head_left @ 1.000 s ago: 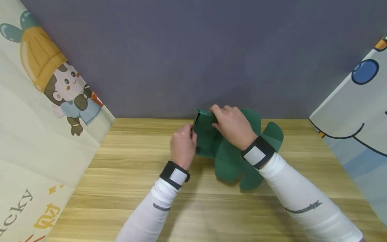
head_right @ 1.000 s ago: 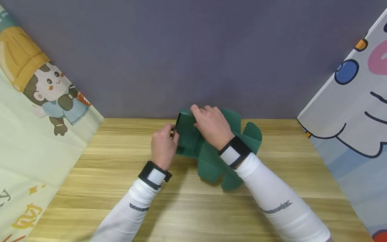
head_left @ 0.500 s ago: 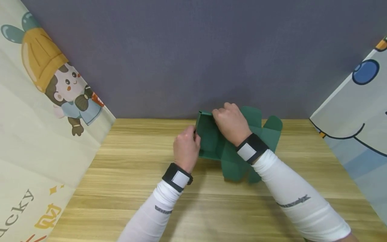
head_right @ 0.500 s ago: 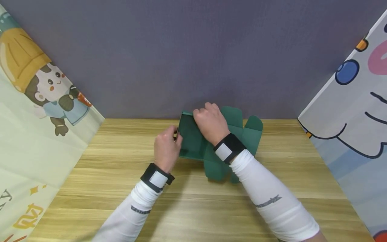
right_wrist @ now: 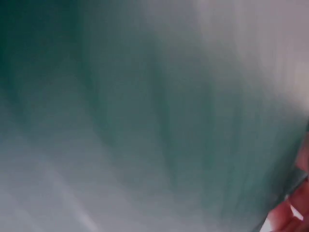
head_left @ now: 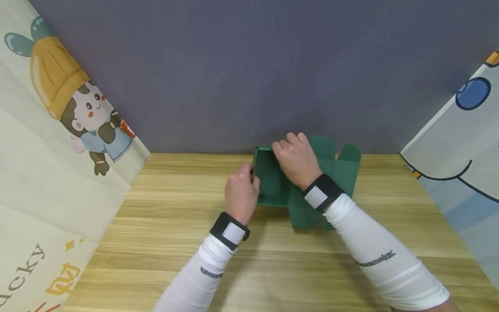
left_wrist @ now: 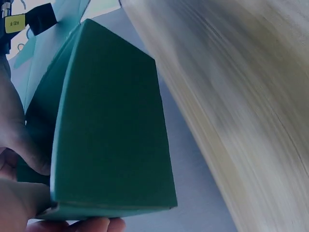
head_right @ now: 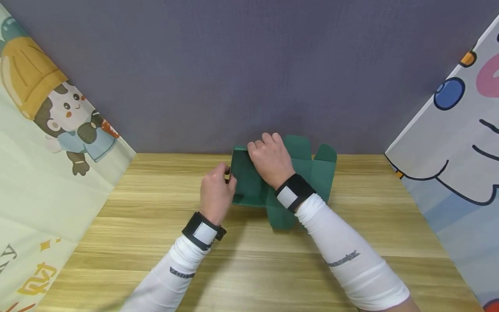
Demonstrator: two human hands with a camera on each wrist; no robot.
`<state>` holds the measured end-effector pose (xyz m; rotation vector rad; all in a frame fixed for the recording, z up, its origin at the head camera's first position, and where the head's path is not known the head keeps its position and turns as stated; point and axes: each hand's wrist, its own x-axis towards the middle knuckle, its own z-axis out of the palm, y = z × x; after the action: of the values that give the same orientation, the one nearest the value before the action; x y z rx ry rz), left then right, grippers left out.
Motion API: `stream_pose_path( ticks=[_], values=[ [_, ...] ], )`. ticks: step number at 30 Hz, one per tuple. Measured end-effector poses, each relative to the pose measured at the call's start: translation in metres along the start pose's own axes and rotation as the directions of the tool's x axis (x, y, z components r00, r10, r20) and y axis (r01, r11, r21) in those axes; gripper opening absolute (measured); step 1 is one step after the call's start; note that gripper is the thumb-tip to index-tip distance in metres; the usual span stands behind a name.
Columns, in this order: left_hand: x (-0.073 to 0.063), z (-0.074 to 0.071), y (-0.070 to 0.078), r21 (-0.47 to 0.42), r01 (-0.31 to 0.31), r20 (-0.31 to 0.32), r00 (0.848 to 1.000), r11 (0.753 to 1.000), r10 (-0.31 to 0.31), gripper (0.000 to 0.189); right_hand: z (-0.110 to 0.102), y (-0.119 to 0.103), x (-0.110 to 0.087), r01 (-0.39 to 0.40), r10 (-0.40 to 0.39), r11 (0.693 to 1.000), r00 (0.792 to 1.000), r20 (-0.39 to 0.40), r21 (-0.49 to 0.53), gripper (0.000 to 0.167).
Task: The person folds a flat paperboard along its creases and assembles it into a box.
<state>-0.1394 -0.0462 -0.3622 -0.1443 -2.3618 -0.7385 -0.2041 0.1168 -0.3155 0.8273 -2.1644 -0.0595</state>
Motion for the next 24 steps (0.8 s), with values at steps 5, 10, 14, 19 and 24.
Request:
stream_pose_path(
  ticks=[5,10,14,19,24],
  values=[
    [0.002,-0.003,-0.001,-0.002,0.025,0.04,0.999,1.0,-0.025,0.018,-0.004,0.003,0.0,0.023,-0.022,1.0,0.999,0.042,-0.017,0.016],
    [0.017,-0.015,0.004,0.092,-0.064,0.034,0.998,0.994,0.061,0.035,-0.008,0.004,0.002,0.046,-0.045,0.999,0.996,0.071,-0.011,0.015],
    [0.035,-0.024,0.011,0.153,-0.219,0.065,0.975,0.964,0.212,0.041,-0.012,0.002,0.004,0.058,-0.058,0.998,0.996,0.069,-0.005,0.013],
    [0.051,-0.029,0.017,0.19,-0.35,0.133,0.935,0.917,0.329,0.028,-0.015,-0.003,0.007,0.067,-0.066,0.998,0.993,0.095,-0.006,0.013],
    [0.057,-0.03,0.021,0.208,-0.399,0.17,0.914,0.893,0.368,0.008,-0.017,-0.006,0.009,0.064,-0.063,0.998,0.993,0.097,-0.008,0.016]
  ],
)
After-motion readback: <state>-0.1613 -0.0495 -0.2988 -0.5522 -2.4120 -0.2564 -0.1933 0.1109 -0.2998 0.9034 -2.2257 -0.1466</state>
